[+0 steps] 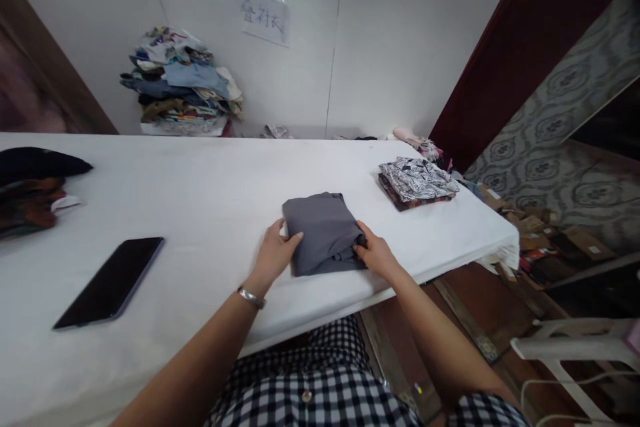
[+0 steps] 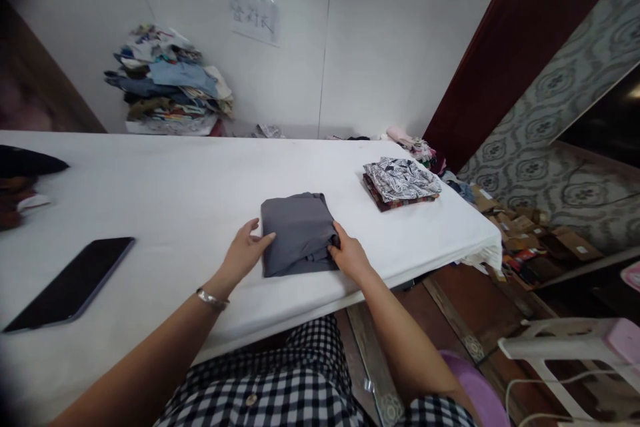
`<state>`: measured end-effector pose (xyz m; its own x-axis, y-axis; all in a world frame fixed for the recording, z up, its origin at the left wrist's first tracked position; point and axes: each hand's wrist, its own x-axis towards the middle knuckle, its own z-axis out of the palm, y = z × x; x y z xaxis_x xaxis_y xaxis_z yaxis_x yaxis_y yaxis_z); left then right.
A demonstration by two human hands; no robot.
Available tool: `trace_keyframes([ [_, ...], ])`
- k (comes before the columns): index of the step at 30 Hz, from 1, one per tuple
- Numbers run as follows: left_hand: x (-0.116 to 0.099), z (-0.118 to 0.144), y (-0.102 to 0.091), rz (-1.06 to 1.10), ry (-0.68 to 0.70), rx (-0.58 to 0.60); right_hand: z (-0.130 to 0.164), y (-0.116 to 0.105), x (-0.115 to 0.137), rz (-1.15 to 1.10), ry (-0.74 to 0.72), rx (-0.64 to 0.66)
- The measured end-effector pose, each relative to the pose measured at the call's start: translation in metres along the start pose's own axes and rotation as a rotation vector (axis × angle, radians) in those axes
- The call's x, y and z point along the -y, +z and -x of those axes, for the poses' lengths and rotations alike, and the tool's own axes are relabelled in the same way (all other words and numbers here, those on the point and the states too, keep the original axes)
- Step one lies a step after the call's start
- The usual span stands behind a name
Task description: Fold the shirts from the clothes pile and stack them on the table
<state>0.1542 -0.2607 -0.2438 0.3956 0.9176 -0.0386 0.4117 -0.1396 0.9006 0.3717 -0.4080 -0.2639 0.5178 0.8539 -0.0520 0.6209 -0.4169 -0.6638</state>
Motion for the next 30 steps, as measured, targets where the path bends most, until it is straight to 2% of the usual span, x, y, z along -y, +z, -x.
trace_keyframes([
  [2,-0.002,0.014,0.005,-0.178,0.266,-0.007,0.004,0.002,0.001,0.042,-0.004,-0.005],
  [4,-0.005,0.027,0.014,-0.332,0.511,0.067,0.008,0.0,0.001,0.141,-0.037,-0.034],
  [6,-0.007,0.034,0.023,-0.493,0.663,0.162,0.011,-0.004,0.001,0.277,-0.145,-0.083],
  [8,-0.01,0.033,0.03,-0.617,0.717,0.198,0.011,-0.008,-0.002,0.377,-0.291,-0.13],
  [10,-0.011,0.03,0.033,-0.665,0.753,0.171,0.01,-0.01,-0.01,0.401,-0.399,-0.169],
  [13,-0.008,0.029,0.034,-0.671,0.831,0.144,0.009,-0.008,-0.026,0.358,-0.45,-0.189],
  [16,0.0,0.035,0.032,-0.675,0.861,0.26,0.016,-0.004,-0.039,0.295,-0.443,-0.117],
  [19,0.007,0.039,0.023,-0.564,0.815,0.371,0.024,-0.005,-0.039,0.124,-0.378,-0.018],
  [21,0.01,0.033,0.012,-0.446,0.739,0.342,0.024,-0.011,-0.035,-0.076,-0.299,0.0],
  [22,0.012,0.028,0.006,-0.395,0.679,0.286,0.022,-0.015,-0.032,-0.182,-0.251,-0.032],
  [24,0.015,0.013,-0.006,-0.317,0.503,0.135,0.008,-0.024,-0.026,-0.351,-0.149,-0.16],
  [26,0.016,-0.002,-0.012,-0.237,0.252,0.045,-0.013,-0.031,-0.018,-0.41,-0.039,-0.249],
  [28,0.015,-0.012,-0.014,-0.081,-0.014,0.069,-0.036,-0.032,-0.007,-0.353,0.083,-0.207],
  [30,0.012,-0.017,-0.01,0.122,-0.203,0.156,-0.056,-0.027,0.006,-0.233,0.174,-0.095],
])
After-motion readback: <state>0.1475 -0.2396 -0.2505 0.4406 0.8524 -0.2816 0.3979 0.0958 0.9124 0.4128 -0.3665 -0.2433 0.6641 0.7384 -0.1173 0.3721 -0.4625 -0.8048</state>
